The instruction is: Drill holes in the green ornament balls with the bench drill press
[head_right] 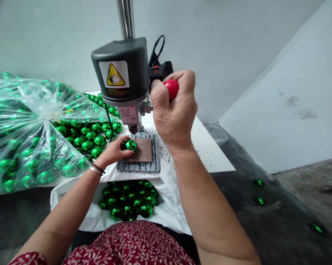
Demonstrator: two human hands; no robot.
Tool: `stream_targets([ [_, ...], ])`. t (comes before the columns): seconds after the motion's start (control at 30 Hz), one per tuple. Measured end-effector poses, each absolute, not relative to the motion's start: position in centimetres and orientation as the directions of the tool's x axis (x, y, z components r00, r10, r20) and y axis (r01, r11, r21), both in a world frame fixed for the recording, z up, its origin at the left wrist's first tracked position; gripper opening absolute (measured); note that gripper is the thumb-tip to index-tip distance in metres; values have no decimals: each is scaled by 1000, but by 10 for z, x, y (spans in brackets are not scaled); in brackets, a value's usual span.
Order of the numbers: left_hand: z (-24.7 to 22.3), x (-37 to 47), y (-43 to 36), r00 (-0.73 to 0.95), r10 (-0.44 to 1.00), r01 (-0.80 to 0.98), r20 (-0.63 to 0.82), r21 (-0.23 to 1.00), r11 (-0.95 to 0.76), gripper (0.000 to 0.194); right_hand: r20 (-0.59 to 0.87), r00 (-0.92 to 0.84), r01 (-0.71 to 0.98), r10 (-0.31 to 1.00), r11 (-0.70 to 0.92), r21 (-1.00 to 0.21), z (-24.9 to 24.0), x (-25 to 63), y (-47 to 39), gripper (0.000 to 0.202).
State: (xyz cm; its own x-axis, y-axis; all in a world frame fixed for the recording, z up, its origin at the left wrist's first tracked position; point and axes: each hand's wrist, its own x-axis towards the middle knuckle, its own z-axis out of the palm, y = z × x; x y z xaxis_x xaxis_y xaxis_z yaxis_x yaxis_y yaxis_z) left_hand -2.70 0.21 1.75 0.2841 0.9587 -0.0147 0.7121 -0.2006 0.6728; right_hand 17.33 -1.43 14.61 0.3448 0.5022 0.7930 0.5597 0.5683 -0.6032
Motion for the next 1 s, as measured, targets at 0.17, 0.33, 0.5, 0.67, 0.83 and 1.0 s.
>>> stream_targets([
  [0.17, 22, -21, 6, 348, 937, 744, 13, 605, -285, 52, 768, 365, 526, 526, 564, -636, 148, 173, -16, 25],
  [0.33, 30, -13, 12, 413, 910, 789, 29, 489, -373, 48, 779, 356, 536, 517, 569, -623, 148, 172, -16, 32],
  [0.5, 25, -7, 18, 436, 900, 757, -4, 542, -364, 59, 803, 324, 553, 500, 589, -590, 146, 175, -15, 33],
  [0.67, 12, -4, 17, 365, 931, 669, -22, 701, -246, 65, 786, 319, 551, 530, 571, -609, 146, 177, -16, 31],
  [0.83, 7, -3, 15, 353, 935, 619, -31, 757, -209, 63, 774, 354, 561, 526, 543, -625, 148, 174, -18, 23],
  [1.0, 5, -3, 14, 366, 931, 604, -3, 762, -235, 54, 810, 359, 633, 464, 517, -577, 139, 173, -29, 10],
])
